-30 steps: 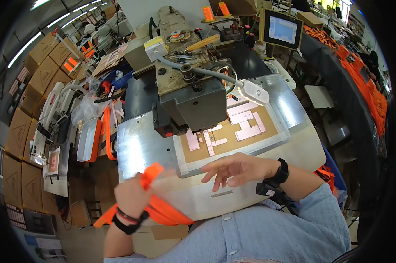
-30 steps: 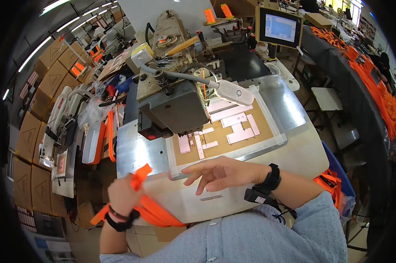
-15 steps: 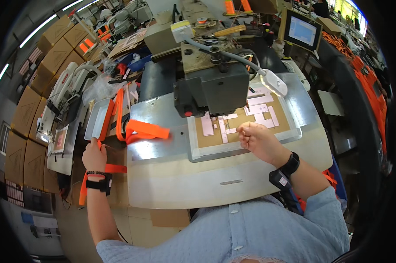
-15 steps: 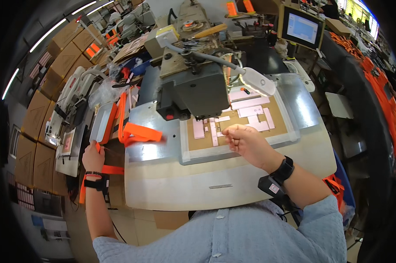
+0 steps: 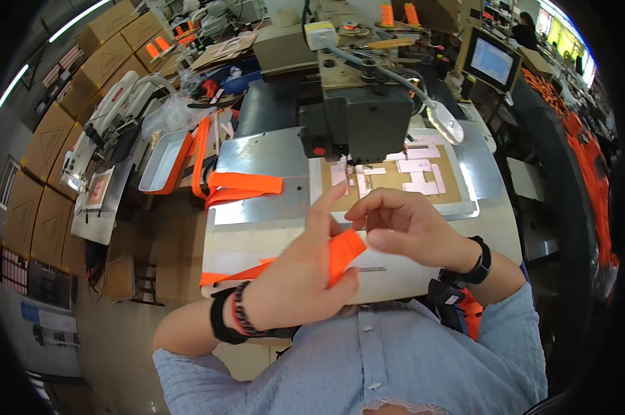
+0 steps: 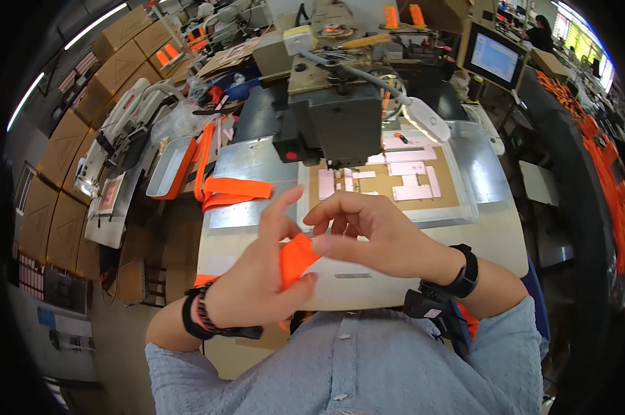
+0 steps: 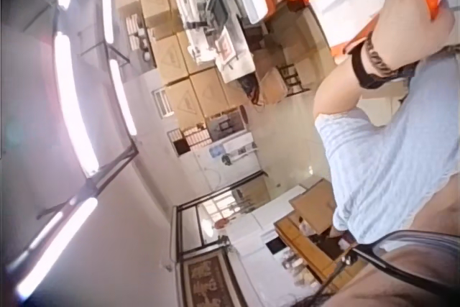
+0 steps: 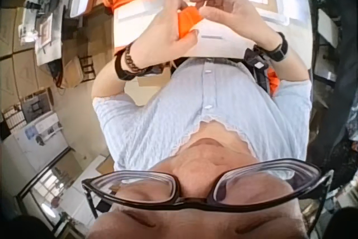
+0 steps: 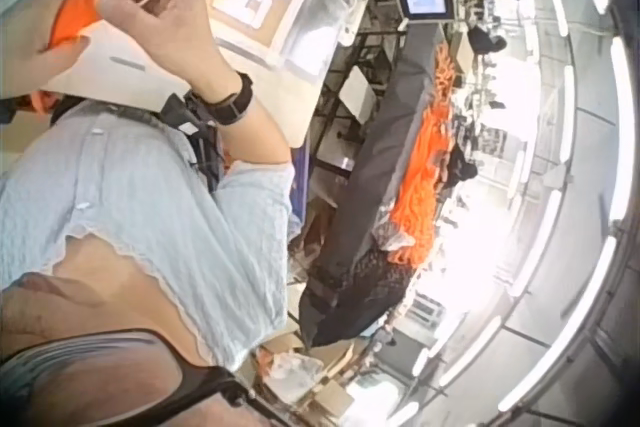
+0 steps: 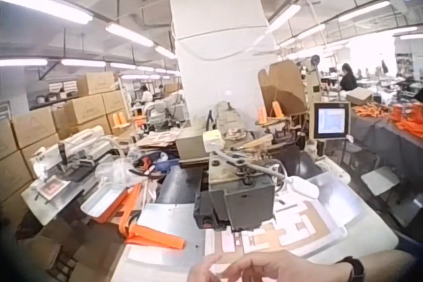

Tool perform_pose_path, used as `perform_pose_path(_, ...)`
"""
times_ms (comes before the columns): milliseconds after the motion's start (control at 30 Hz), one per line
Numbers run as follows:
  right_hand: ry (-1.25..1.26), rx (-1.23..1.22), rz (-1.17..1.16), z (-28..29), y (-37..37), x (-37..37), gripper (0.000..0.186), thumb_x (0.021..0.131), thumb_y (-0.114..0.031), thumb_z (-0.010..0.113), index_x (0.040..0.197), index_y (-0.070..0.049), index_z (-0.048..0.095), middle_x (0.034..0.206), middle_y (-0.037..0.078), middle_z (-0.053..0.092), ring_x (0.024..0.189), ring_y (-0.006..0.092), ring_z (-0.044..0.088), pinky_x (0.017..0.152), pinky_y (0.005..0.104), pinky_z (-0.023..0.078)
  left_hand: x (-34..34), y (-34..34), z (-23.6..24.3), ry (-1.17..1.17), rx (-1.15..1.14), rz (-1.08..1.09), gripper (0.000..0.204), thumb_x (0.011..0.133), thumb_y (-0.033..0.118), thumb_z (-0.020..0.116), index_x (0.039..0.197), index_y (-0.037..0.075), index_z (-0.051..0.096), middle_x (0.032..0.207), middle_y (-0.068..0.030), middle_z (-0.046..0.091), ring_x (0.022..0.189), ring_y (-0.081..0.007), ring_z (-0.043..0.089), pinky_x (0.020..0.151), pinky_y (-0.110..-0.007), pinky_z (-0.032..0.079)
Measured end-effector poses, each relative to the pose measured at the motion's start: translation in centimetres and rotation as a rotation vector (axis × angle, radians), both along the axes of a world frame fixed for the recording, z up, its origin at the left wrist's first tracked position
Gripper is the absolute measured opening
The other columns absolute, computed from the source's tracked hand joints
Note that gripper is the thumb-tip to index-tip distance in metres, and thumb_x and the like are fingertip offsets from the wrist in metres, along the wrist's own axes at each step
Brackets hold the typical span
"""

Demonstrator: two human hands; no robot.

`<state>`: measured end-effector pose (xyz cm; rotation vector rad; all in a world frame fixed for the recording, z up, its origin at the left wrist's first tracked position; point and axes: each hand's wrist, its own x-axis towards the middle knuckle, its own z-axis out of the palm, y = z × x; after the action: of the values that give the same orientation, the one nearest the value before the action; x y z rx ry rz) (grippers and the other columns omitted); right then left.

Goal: Sewing industrial orange straps using an automated pattern-sewing machine.

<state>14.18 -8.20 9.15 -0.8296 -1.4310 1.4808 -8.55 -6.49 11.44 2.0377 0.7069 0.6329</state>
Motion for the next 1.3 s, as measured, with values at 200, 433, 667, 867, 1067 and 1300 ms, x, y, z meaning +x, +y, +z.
perform_pose_path(200,-0.362,0.242,-0.28,-0.1,-3.1,4.5,0.013,0.092,-0.013,0.074,0.1,-0.004,0.069,0.089,-0.001,0.068,0.081,0.0067,0.06,0.068,0.0236,0.046,3.3,1.9,0.1,0.166,-0.266,-0.279,0.092,0.087,0.018,0.076,0.158,0.004,0.019,0.114,-0.0169,0.061,0.106,-0.0211,0.063,0.091,-0.035,0.051)
perform_pose_path(433,-0.038,-0.105,-0.573,-0.9,-6.0,14.1,0.01,0.098,-0.008,0.062,0.107,-0.003,0.06,0.093,0.003,0.068,0.081,0.0097,0.064,0.073,0.0252,0.049,-4.8,3.5,-2.9,0.321,-0.802,-0.311,0.054,0.097,0.008,0.066,0.146,0.0,0.043,0.107,-0.012,0.07,0.069,-0.0132,0.07,0.064,-0.025,0.056)
perform_pose_path(667,0.166,-0.214,-0.658,-4.4,-5.7,16.5,0.009,0.1,-0.012,0.061,0.105,-0.004,0.059,0.095,0.005,0.069,0.079,0.0108,0.064,0.074,0.0257,0.051,-15.7,9.2,-2.4,0.383,-0.531,0.12,0.019,0.098,-0.001,0.056,0.115,-0.006,0.065,0.095,-0.0072,0.074,0.076,-0.0102,0.068,0.073,-0.025,0.056)
perform_pose_path(867,-0.13,-0.121,-0.667,-6.4,-5.3,18.1,0.013,0.099,-0.01,0.065,0.107,0.0,0.063,0.098,0.006,0.07,0.082,0.0109,0.065,0.076,0.0251,0.053,-16.2,12.6,-2.3,0.498,-0.221,0.185,0.022,0.091,-0.007,0.055,0.108,-0.009,0.069,0.091,-0.0101,0.074,0.088,-0.0134,0.068,0.082,-0.028,0.054)
perform_pose_path(1067,-0.399,-0.14,-0.709,-8.7,-8.2,21.5,0.015,0.094,-0.004,0.068,0.106,0.004,0.068,0.097,0.006,0.071,0.087,0.0089,0.066,0.078,0.0239,0.053,-11.2,11.7,-5.5,0.477,0.247,0.072,0.021,0.082,-0.004,0.065,0.1,0.004,0.075,0.094,-0.014,0.074,0.087,-0.0336,0.069,0.081,-0.039,0.054)
perform_pose_path(1300,-0.904,-0.102,-0.641,-6.4,-9.7,23.3,0.034,0.087,-0.009,0.07,0.12,0.001,0.066,0.118,0.008,0.069,0.11,0.018,0.063,0.095,0.0342,0.048,-5.7,10.3,-8.3,0.518,0.541,-0.061,0.025,0.08,0.002,0.067,0.103,0.009,0.074,0.094,-0.0084,0.074,0.088,-0.0278,0.067,0.086,-0.041,0.051)
